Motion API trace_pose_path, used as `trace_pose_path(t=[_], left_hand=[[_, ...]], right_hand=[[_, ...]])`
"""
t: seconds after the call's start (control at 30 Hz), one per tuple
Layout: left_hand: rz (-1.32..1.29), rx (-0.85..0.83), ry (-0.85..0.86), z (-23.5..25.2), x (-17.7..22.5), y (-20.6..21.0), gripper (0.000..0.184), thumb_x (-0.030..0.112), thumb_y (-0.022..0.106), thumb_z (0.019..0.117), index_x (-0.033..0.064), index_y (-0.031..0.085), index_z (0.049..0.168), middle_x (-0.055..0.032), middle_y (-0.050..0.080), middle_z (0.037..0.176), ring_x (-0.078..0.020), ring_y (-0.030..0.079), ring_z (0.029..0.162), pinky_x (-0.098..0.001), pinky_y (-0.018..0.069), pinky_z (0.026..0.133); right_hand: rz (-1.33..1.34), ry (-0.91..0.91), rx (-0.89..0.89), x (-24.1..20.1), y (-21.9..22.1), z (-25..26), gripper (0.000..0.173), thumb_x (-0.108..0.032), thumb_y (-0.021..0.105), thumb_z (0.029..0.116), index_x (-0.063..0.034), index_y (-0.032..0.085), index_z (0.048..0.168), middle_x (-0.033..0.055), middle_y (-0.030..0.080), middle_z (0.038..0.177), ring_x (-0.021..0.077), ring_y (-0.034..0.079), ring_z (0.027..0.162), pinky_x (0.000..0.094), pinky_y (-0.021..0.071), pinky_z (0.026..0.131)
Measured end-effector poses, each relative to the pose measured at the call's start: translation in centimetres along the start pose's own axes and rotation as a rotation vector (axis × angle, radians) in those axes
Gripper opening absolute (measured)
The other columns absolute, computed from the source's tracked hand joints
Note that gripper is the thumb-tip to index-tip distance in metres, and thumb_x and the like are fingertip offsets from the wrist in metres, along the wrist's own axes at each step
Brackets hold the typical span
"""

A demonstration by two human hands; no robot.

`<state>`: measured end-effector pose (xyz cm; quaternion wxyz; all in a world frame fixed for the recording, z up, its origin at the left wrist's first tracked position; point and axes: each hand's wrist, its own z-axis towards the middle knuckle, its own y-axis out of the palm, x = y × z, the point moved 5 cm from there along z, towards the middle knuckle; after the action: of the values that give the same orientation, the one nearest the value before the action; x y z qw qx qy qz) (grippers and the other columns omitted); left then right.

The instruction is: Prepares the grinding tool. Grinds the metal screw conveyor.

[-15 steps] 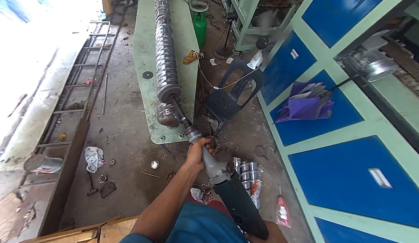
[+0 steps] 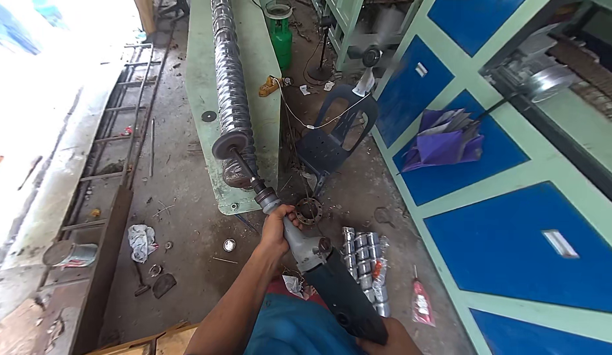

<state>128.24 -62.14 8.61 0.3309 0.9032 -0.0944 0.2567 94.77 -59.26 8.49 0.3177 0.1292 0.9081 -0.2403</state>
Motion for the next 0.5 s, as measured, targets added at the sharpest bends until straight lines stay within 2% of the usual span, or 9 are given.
trace_pose_path(t=[0.27, 0.5], left_hand=[[0.086, 0.040, -0.040, 2.0, -1.2, 2.0, 0.005, 0.007, 0.057, 0.0969, 0.0075, 0.054, 0.093, -0.0027, 0.051, 0.064, -0.0149, 0.054, 0.051, -0.0320, 0.0549, 0.052], [0.143, 0.091, -0.056, 3.5, -2.3, 2.4, 0.004, 0.008, 0.059, 0.0961, 0.0060, 0.055, 0.096, -0.0041, 0.052, 0.066, -0.0158, 0.055, 0.051, -0.0322, 0.0553, 0.051]], right_hand=[[0.159, 0.033, -0.004, 1.1, 0.1, 0.5, 0.027, -0.028, 0.080, 0.0848, -0.0032, 0.070, 0.090, 0.0062, 0.068, 0.070, 0.0163, 0.065, 0.056, 0.0388, 0.0577, 0.058], [0.272, 0.063, -0.024, 2.5, 0.3, 1.7, 0.025, -0.022, 0.083, 0.0833, -0.0023, 0.069, 0.090, 0.0063, 0.068, 0.067, 0.0165, 0.063, 0.051, 0.0358, 0.0574, 0.053]])
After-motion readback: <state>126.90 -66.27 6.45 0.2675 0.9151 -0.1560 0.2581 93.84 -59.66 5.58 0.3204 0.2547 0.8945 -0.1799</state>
